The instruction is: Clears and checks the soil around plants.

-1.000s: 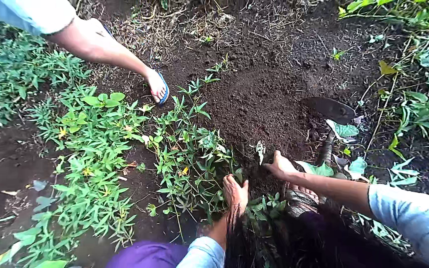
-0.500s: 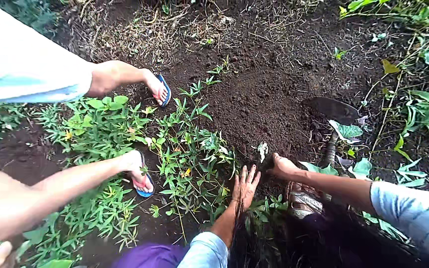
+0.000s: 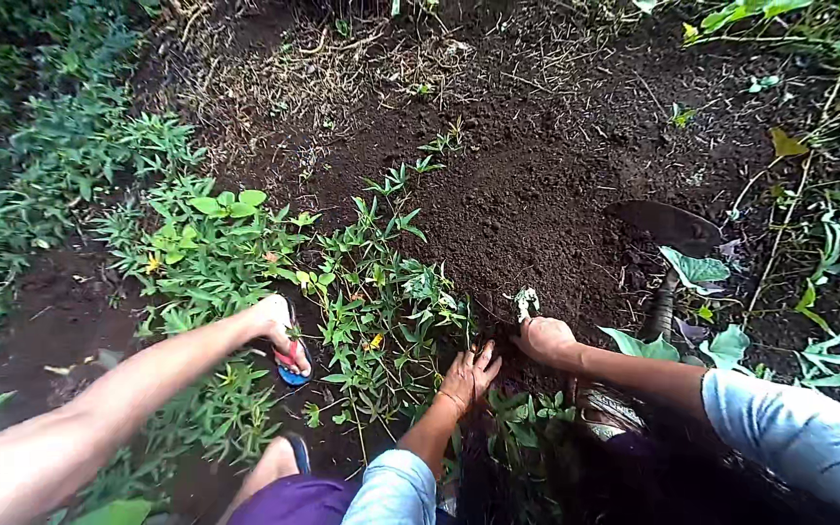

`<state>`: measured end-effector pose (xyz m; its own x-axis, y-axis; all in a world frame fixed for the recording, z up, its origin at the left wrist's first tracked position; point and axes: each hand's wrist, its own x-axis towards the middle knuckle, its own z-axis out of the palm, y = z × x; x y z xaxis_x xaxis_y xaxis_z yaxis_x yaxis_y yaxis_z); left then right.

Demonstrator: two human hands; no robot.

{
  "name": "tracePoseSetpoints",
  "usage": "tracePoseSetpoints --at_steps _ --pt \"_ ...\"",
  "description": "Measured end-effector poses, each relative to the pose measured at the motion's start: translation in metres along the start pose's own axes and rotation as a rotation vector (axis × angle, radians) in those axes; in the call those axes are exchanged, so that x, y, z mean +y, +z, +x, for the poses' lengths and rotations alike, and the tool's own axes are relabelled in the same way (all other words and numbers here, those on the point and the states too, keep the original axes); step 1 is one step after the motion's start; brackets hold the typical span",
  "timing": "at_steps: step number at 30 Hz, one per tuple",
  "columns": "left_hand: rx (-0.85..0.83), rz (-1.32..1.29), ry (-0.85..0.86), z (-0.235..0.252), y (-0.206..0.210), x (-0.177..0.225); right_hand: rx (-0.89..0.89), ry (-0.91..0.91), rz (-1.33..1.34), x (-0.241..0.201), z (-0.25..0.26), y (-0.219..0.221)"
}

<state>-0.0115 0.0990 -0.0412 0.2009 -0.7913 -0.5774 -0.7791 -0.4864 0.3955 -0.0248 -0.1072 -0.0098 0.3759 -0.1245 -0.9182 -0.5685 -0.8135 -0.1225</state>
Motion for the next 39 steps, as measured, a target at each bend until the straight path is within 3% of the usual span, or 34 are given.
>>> tracePoseSetpoints --at_steps 3,6,9,12,18,23,27,30,33,36,39 --pt "0.062 0.079 0.023 -0.005 0.003 -0.004 0.024 -0.038 -0.050 0.000 0.005 0.004" --pt "-0.026 0.089 0.037 -0.004 0.005 -0.001 0.055 -0.097 -0.047 0.009 0.012 0.010" --pt "-0.018 0.138 0.204 -0.011 0.005 0.007 0.026 -0.118 0.010 0.014 0.015 0.004" --pt "-0.159 0.225 0.331 -0.011 0.010 0.013 0.006 -0.106 0.011 0.016 0.016 0.000" --pt "-0.276 0.206 0.343 -0.007 0.008 0.016 0.017 -0.088 -0.073 0.009 0.001 -0.006" --pt "-0.152 0.214 0.379 -0.007 0.016 0.010 0.047 -0.093 -0.118 0.004 -0.010 -0.012" --pt "-0.235 0.133 0.273 -0.007 0.002 0.008 0.066 -0.255 -0.082 0.000 -0.015 -0.019" --pt "-0.249 0.144 0.265 -0.003 0.005 0.007 0.062 -0.305 0.003 0.034 -0.026 -0.022" --pt "-0.255 0.136 0.241 0.001 0.002 0.007 0.274 -0.258 0.146 0.102 -0.046 -0.021" --pt "-0.312 0.119 0.278 0.004 -0.003 0.006 0.419 -0.027 0.343 0.180 -0.063 0.003" --pt "-0.282 0.117 0.378 0.011 0.003 0.005 0.339 0.286 0.506 0.230 -0.077 0.047"
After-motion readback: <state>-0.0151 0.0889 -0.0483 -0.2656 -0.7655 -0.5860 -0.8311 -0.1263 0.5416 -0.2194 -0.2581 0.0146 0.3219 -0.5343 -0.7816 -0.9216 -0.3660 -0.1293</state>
